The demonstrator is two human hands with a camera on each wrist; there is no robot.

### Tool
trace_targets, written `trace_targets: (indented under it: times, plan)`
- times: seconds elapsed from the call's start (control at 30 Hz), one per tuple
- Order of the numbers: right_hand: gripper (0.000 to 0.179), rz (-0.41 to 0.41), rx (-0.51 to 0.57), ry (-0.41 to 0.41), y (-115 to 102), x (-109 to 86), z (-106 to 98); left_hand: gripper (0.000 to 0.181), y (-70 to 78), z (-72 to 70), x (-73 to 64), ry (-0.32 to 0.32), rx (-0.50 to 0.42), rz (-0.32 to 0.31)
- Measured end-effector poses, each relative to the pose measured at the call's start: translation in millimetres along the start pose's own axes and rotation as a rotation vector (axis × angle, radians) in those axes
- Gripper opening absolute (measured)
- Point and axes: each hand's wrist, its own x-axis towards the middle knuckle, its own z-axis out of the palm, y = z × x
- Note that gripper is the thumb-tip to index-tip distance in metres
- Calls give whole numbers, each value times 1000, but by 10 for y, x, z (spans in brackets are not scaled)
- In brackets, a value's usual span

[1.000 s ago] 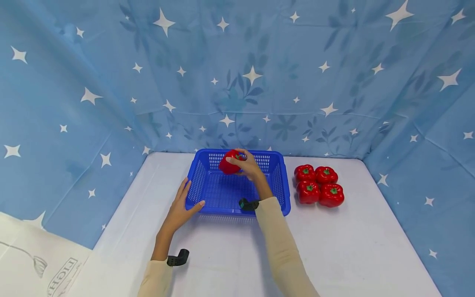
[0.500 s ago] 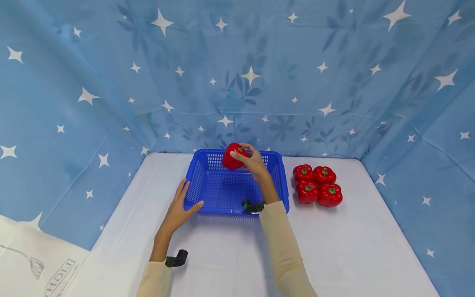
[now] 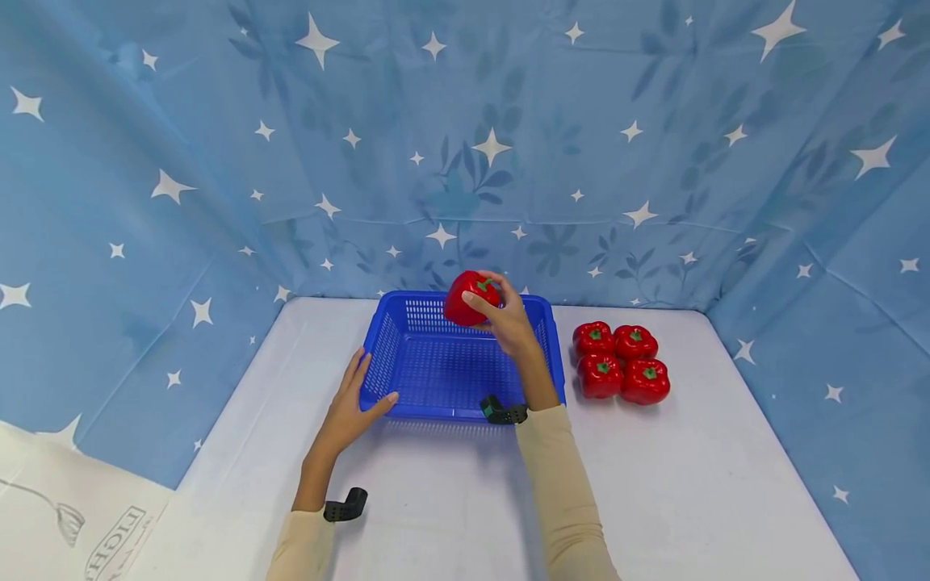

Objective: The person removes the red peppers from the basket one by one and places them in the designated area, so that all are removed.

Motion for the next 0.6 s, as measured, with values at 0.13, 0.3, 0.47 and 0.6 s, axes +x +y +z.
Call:
trace_targets:
  times: [0.13, 0.3, 0.47, 0.6]
  plan:
    - [62, 8, -23, 7, -9, -76, -19, 101, 5, -12, -5, -3, -2, -5]
    - [67, 8, -89, 24, 10, -188, -64, 101, 15, -15, -1, -5, -2, -7]
    - [70, 10, -176, 41, 41, -279, -121, 100, 8, -15, 5, -7, -1, -3]
    - [71, 7, -216, 54, 42, -374, -196, 100, 14, -11, -3, -7, 2, -3]
